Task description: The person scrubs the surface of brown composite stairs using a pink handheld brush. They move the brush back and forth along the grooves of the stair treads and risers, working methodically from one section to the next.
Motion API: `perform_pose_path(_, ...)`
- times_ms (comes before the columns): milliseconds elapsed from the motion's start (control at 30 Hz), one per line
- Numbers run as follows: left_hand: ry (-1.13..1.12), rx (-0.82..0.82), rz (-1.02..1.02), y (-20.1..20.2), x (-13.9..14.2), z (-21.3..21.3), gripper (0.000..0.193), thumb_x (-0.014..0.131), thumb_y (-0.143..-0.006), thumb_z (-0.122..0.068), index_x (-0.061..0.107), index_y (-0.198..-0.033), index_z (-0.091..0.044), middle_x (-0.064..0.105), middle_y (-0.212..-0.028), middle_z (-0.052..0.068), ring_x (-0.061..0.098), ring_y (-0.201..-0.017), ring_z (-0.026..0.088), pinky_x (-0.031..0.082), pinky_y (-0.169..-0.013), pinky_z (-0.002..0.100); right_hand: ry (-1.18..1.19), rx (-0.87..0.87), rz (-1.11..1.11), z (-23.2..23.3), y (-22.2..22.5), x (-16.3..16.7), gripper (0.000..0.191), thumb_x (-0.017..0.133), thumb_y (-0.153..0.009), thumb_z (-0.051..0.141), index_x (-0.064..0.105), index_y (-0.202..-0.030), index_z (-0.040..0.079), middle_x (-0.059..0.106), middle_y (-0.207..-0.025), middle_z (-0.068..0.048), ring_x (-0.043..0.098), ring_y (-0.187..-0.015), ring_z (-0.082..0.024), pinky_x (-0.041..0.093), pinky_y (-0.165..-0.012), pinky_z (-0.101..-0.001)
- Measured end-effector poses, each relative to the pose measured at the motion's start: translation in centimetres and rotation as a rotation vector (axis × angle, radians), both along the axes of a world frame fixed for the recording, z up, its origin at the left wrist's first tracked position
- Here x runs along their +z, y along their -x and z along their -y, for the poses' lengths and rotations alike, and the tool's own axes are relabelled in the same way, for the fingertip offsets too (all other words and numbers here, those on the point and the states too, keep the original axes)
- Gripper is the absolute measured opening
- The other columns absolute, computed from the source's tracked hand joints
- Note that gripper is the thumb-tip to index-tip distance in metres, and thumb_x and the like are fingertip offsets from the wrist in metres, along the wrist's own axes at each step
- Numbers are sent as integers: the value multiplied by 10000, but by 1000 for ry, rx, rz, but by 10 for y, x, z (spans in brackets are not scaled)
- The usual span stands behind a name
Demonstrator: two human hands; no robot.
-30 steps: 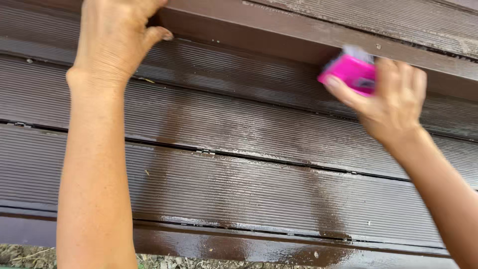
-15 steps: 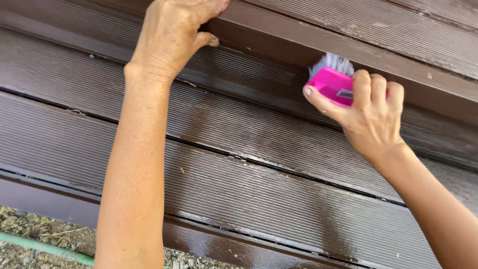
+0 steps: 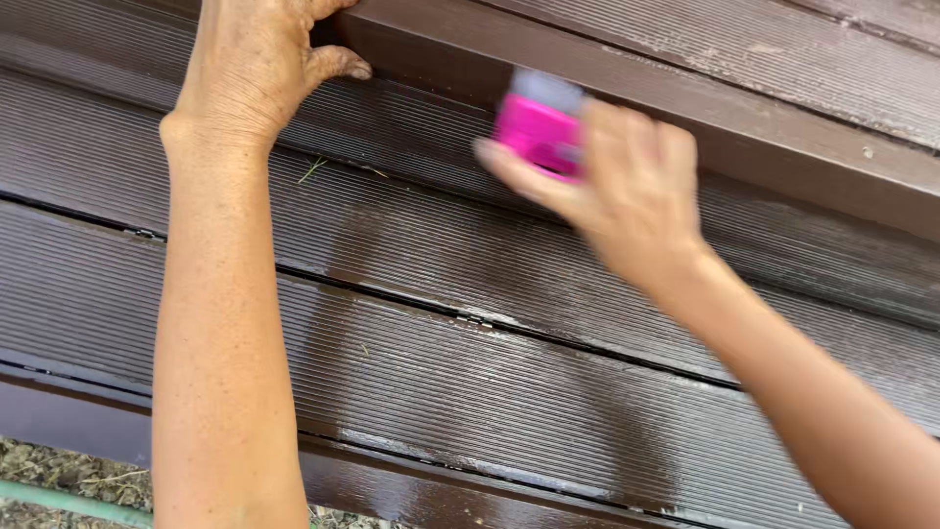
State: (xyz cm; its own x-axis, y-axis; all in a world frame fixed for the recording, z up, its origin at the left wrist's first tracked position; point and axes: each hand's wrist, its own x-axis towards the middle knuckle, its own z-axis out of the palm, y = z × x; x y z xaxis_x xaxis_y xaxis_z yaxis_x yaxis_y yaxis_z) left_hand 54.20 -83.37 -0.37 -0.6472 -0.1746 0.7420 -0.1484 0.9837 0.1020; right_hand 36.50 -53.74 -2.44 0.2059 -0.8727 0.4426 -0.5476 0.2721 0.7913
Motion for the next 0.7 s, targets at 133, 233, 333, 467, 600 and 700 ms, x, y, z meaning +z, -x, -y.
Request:
perform_pose_path(133, -173, 134, 129, -2, -12, 11, 350, 909, -830, -274, 730, -1025, -45, 712, -808, 84, 684, -756, 251, 580, -724, 408, -19, -64, -33, -59, 25, -2, 768, 610, -1130, 147, 324, -1692, 585, 532, -1195, -137, 515, -1002, -267, 392, -823, -423)
perform_pose_path(233, -187, 136, 155, 0, -21, 17, 318, 886, -884, -279, 716, -966, -23, 706, -776, 84, 686, -711, 243, 585, -682, 382, -11, -54, 13, 0, 0, -8, 798, 635, -1097, 160, 304, -1692, 576, 537, -1170, -121, 510, -964, -248, 374, -764, -400)
perform_pose_path(333, 12, 92, 52, 3, -26, 26, 256, 865, -876, -224, 721, -936, -21, 709, -783, 75, 699, -706, 220, 595, -669, 342, 98, 91, 13, 90, -39, -13, 809, 605, -1041, 129, 217, -1649, 496, 541, -1229, -175, 529, -1062, -277, 408, -818, -433)
perform_pose_path(467, 0, 79, 76, 3, -32, 27, 218, 855, -901, -185, 724, -902, -11, 704, -751, 94, 679, -630, 222, 574, -594, 345, 96, 97, -4, 103, -46, -11, 896, 627, -1021, 88, 137, -1665, 474, 533, -1277, -194, 530, -1099, -293, 416, -820, -439)
perform_pose_path(600, -134, 144, 168, 3, -32, 22, 320, 819, -925, -334, 723, -883, -32, 702, -708, 92, 673, -614, 234, 583, -619, 358, -61, -19, -103, 5, -1, -3, 856, 620, -1087, 126, 161, -1674, 548, 538, -1178, -153, 505, -979, -241, 396, -792, -405)
perform_pose_path(700, -116, 168, 214, 3, -31, 21, 305, 806, -968, -298, 721, -901, -12, 697, -691, 112, 668, -583, 243, 574, -561, 371, -24, -51, -167, -42, 18, -3, 797, 685, -1064, 149, 323, -1647, 555, 512, -1106, -108, 512, -929, -232, 386, -751, -384)
